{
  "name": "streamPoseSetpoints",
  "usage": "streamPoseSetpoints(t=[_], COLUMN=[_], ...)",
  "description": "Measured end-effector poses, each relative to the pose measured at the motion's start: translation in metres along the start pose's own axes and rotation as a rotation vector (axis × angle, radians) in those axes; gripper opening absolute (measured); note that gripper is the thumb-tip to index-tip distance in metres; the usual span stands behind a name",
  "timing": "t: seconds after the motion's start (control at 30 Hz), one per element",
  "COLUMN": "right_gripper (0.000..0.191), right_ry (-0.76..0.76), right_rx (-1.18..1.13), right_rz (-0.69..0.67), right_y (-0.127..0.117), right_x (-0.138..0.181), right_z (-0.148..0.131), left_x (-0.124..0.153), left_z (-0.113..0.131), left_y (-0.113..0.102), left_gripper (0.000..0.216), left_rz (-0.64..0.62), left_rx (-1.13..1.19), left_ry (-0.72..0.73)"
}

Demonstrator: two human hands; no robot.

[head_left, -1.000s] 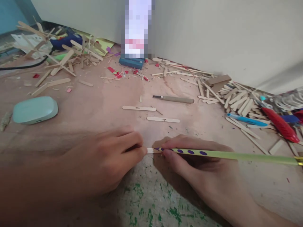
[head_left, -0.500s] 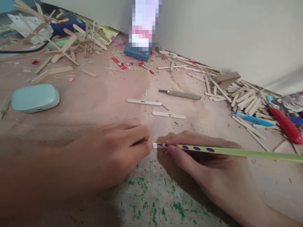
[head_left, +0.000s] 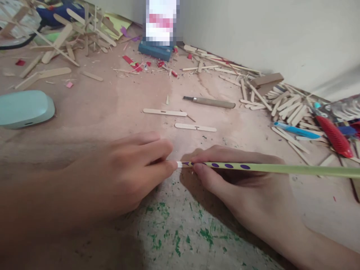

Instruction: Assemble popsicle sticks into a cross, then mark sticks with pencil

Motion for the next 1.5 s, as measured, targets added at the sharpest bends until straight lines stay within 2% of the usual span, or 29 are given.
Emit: streamPoseSetpoints(t=[0.23, 0.67, 0.87, 1.37, 1.5], right_gripper=[0.015, 0.011, 0.011, 0.015, 0.013], right_ry=[-0.023, 0.012, -0.014, -0.023, 0.015], right_rx=[0.013, 0.009, -0.045, 0.008, 0.019], right_rz=[0.006, 0.029, -0.003, 0.024, 0.032], right_y=[0.0, -0.005, -0.003, -0.003, -0.003], right_x=[0.001, 0.0, 0.003, 0.005, 0.004], right_z=[-0.003, 0.002, 0.007, 0.003, 0.003], left_x=[-0.003, 0.0, -0.003, -0.001, -0.001], left_z=[-0.002, -0.001, -0.001, 0.0, -0.001], left_y=[-0.001, -0.001, 0.001, 0.001, 0.0], left_gripper=[0.031, 0.03, 0.033, 0.028, 0.026], left_rz=[-0.005, 0.042, -0.012, 0.008, 0.006], left_rx=[0.026, 0.033, 0.028, 0.042, 0.056], left_ry=[-0.006, 0.01, 0.002, 0.016, -0.002])
Point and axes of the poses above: each hand's wrist, its own x-axis away from the middle knuckle, its own y-axis out of the palm, z = x × y, the point moved 10 cm from there along -x, towards the middle knuckle, and after that the axes turned 8 degrees about -x, right-handed, at the moved point
